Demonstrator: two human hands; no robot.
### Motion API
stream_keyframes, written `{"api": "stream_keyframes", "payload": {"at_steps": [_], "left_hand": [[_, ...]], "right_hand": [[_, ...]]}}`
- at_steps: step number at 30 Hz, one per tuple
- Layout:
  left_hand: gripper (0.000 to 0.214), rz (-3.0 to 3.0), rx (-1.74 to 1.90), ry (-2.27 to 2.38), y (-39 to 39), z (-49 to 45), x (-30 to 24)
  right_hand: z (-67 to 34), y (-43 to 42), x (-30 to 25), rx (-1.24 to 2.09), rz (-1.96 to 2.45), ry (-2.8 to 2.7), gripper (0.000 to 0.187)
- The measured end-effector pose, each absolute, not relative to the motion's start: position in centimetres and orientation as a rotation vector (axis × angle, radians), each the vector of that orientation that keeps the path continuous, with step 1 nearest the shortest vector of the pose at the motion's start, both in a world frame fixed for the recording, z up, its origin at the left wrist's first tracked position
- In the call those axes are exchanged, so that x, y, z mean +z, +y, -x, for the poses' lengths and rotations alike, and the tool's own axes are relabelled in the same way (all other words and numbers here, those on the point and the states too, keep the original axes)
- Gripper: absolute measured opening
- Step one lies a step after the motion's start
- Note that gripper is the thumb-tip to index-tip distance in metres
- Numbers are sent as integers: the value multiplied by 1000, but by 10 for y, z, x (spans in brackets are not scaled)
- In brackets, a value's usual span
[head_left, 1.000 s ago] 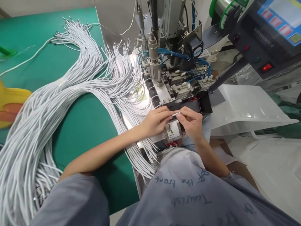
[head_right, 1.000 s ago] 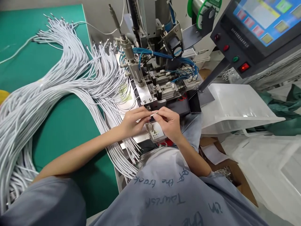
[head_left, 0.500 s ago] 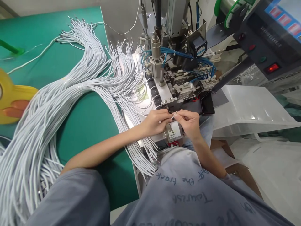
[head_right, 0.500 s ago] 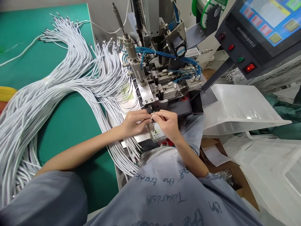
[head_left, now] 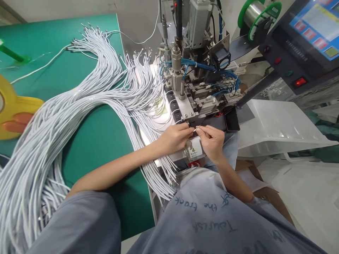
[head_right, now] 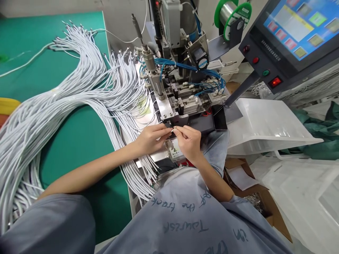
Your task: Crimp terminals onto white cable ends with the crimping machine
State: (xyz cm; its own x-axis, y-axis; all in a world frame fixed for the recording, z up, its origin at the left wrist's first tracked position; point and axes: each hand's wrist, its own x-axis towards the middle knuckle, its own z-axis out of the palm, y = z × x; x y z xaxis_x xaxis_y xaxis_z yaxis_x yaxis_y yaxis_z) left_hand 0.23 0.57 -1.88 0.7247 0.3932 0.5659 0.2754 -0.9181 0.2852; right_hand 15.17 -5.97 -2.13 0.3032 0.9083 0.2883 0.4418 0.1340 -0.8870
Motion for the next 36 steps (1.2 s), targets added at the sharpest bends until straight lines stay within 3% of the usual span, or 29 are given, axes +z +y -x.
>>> {"api": "stream_keyframes", "payload": {"at_steps": [5,11,21,26,33,36], "left_hand": [[28,-3130,884,455,13,-2,-19],[28,-2779,867,676,1,-7,-27],[25,-2977,122,807,9,-7,-30],[27,-2997,70,782,12,-7,-33],[43,-2980,51,729,11,-4,-31],[41,-2989,28,723,12,-4,-29]], "right_hand": [[-170,-53,-16,681,1491,-1525,25],[-158,-54,-35,671,1496,-1267,25],[-181,-42,-68,923,1589,-1177,23],[-180,-33,-70,1139,1509,-1059,20],[-176,-26,-73,1194,1451,-1035,16],[-179,-24,-75,1208,1448,-1056,14]]}}
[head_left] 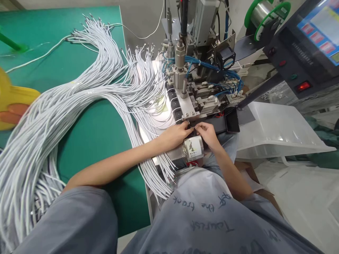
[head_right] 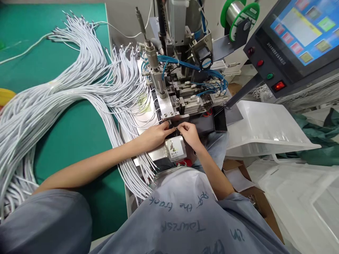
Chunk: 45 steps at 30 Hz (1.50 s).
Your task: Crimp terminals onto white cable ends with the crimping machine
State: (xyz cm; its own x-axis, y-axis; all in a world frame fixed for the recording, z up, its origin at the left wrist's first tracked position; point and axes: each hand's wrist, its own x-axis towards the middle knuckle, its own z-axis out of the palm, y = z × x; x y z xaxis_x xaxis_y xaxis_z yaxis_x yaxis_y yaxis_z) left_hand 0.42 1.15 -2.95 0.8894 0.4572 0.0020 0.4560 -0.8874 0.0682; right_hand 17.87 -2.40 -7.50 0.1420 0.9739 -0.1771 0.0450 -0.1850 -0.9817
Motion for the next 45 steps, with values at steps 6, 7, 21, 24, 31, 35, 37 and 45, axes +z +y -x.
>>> {"api": "stream_keyframes", "payload": {"at_steps": [6,7,21,24,31,35,37,45], "left_hand": [[40,-3009,0,703,13,-5,-27],[41,-3013,-3,701,13,-5,-27],[31,-3094,-39,700,10,-4,-22],[15,-3091,-143,801,5,-2,-14],[17,-3046,-270,972,-1,-1,4],[25,-2969,-316,1218,2,-1,2],[27,-2932,-318,1291,4,-1,0],[22,-2895,79,1033,-3,-4,1]], "right_hand": [[-180,-23,-74,1287,1426,-1037,12],[-179,-23,-74,1298,1420,-1027,12],[-179,-16,-92,1317,1351,-1205,28],[-178,-13,-96,1258,1375,-1241,28],[-180,-38,-75,861,1544,-1187,24],[-158,-88,-50,669,1630,-1230,19],[-138,-109,-45,908,1635,-1386,14],[-99,-121,-54,1124,1615,-1668,15]]}}
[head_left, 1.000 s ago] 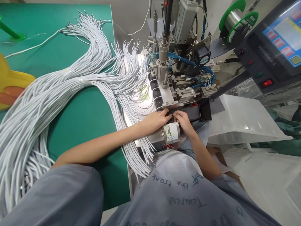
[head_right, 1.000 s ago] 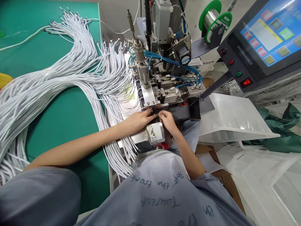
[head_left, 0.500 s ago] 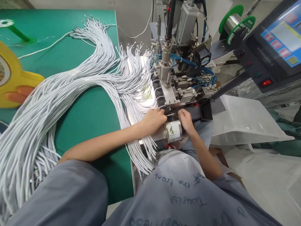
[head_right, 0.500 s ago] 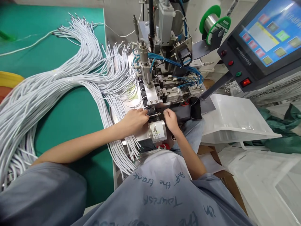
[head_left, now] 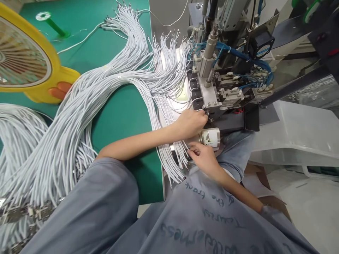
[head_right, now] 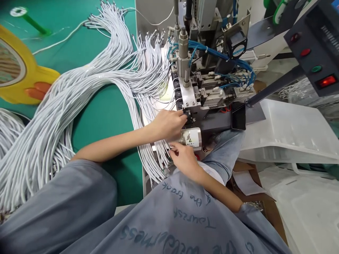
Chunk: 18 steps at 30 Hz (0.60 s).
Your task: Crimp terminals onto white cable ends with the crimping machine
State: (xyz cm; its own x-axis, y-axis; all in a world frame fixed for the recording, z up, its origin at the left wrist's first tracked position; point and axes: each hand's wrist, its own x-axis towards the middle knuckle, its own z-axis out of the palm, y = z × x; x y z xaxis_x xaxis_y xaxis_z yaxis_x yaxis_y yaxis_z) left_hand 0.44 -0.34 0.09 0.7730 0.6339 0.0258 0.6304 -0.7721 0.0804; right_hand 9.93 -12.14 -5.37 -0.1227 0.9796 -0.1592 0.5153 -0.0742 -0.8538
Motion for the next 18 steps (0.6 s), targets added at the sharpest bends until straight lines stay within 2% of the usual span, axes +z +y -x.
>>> {"api": "stream_keyframes", "payload": {"at_steps": [4,6,10,18], "left_hand": [[31,-2687,450,543,-12,-6,-1],[31,-2569,583,475,-11,-5,-6],[29,-2506,710,600,3,-4,-19],[21,-2456,890,567,19,0,-27]], "right_hand": [[-128,-108,-37,806,1724,-1743,7],[-144,-95,-29,757,1722,-1629,3],[-162,-65,-22,830,1490,-1329,22],[-154,-44,-25,959,1272,-1144,14]]}}
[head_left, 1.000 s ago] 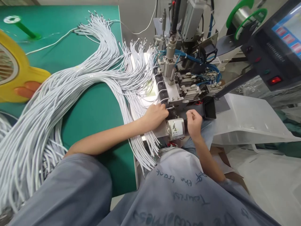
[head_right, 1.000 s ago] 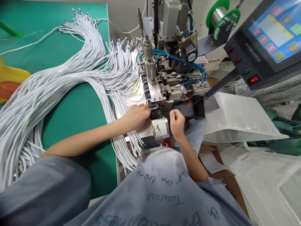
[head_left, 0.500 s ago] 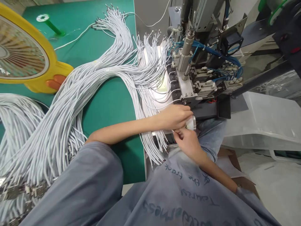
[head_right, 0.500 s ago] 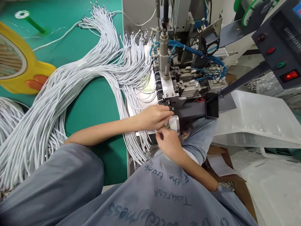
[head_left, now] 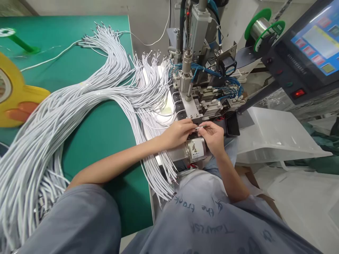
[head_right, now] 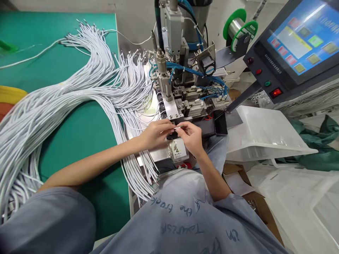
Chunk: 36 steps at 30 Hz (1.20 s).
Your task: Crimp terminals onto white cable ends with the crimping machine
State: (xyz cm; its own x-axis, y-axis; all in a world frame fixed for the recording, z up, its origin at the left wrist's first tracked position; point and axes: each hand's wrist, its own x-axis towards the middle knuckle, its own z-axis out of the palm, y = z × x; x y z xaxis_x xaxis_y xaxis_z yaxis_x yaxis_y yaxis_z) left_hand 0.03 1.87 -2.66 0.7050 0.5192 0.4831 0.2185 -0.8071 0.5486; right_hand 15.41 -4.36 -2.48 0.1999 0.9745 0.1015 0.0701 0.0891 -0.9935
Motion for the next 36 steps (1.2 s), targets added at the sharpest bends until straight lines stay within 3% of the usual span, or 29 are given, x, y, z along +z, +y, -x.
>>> {"api": "stream_keyframes", "payload": {"at_steps": [14,19,26,36], "left_hand": [[26,-2669,925,575,20,-1,-21],[19,-2528,910,680,18,-2,-18],[26,-2737,937,650,18,-2,-22],[31,-2907,940,580,25,1,-19]], "right_hand": [[-170,-43,-19,858,1395,-1335,13],[-160,-43,-26,876,1355,-1205,14],[-156,-45,-24,652,1433,-1339,19],[-165,-37,-17,869,1471,-1337,13]]}}
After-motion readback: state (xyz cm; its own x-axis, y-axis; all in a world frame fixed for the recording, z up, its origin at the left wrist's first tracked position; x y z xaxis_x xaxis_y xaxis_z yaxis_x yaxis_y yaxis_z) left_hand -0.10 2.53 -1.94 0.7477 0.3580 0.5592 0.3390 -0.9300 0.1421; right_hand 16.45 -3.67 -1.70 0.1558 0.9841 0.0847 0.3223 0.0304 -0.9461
